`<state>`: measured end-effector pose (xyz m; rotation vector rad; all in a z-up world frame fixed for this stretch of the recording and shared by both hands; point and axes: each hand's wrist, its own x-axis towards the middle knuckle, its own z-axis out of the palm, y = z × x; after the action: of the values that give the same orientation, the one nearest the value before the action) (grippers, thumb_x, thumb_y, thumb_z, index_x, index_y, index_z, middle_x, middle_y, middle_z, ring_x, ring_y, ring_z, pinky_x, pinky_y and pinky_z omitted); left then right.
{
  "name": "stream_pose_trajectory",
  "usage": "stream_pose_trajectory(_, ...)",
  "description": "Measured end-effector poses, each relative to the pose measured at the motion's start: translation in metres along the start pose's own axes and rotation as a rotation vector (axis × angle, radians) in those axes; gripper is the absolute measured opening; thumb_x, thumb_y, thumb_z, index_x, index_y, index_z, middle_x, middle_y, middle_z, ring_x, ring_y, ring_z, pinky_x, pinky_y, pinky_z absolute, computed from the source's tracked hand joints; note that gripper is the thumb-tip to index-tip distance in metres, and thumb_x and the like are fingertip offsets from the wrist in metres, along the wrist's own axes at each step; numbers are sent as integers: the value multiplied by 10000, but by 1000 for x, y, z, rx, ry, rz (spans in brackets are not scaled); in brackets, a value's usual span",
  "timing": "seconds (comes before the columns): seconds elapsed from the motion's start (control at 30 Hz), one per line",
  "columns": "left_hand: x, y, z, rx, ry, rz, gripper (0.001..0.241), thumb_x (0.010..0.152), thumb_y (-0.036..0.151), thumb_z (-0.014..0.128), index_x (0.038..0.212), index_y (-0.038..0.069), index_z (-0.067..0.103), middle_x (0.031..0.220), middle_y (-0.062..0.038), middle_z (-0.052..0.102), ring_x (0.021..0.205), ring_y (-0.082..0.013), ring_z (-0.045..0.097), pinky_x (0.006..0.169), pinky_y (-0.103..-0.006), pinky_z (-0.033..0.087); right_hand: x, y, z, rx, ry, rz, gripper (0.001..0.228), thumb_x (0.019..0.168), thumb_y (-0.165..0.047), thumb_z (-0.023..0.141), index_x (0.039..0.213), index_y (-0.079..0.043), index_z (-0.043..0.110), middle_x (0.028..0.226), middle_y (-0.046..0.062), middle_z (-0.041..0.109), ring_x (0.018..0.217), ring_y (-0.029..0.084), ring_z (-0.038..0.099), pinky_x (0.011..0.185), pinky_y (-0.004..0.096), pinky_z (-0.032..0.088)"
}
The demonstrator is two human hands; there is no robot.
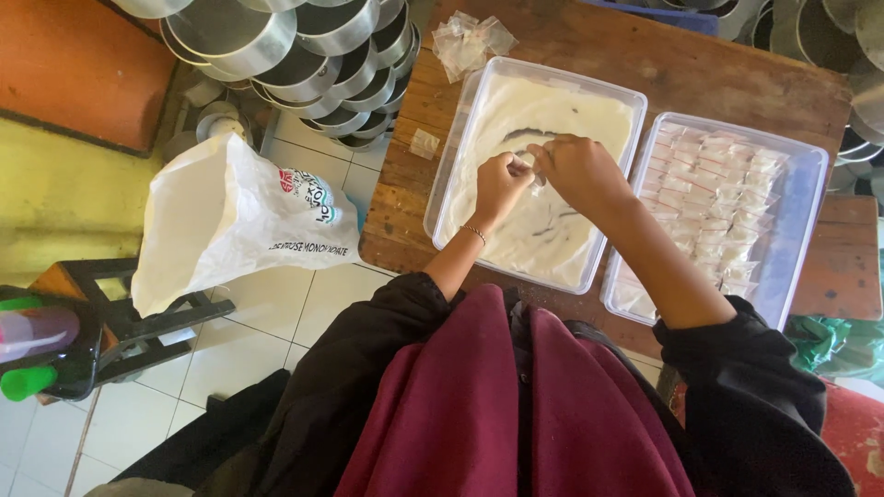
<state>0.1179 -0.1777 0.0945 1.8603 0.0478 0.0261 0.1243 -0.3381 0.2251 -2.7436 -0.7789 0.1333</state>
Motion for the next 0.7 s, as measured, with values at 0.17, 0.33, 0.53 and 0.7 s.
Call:
stream_pose_trajectory(0.17, -1, -3, -1, -33, 34, 30, 126, 772, 99, 742, 829, -12, 723, 781, -111, 768, 716, -179, 752, 676, -294, 586, -10, -12, -24, 147, 160, -46, 337, 1079, -242, 528, 1017, -28, 780, 925, 151, 726, 772, 351, 676, 707, 442, 559)
stream_pose_trajectory(0.33, 6, -10, -18, 8, 119, 75, 132, 758, 99, 764, 798, -19, 721, 750, -125, 757, 689, -196, 751, 662, -295, 578, -24, 24, -10, 655, 151, 329, 446, 1134, -317, 470, 954, -31, 761, 819, 121, 746, 676, 196, 724, 627, 328, 593)
stream_pose_trajectory(0.53, 9, -34, -49, -8, 235, 76, 133, 787, 107, 749, 829, -17, 728, 755, -120, 757, 708, -180, 756, 665, -292, 587, -46, 89, 75, 882, 569, 424, 451, 1180, -292, 477, 989, 21, 740, 840, 112, 736, 678, 131, 728, 622, 275, 623)
stream_pose_trajectory(0.7, -2, -34, -74, -90, 263, 55, 159, 805, 130, 767, 868, -13, 734, 792, -90, 765, 729, -157, 738, 683, -284, 572, -53, 82, 158, 792, 646, 456, 390, 1143, -273, 473, 1052, -4, 741, 873, 99, 732, 752, 142, 722, 658, 276, 600)
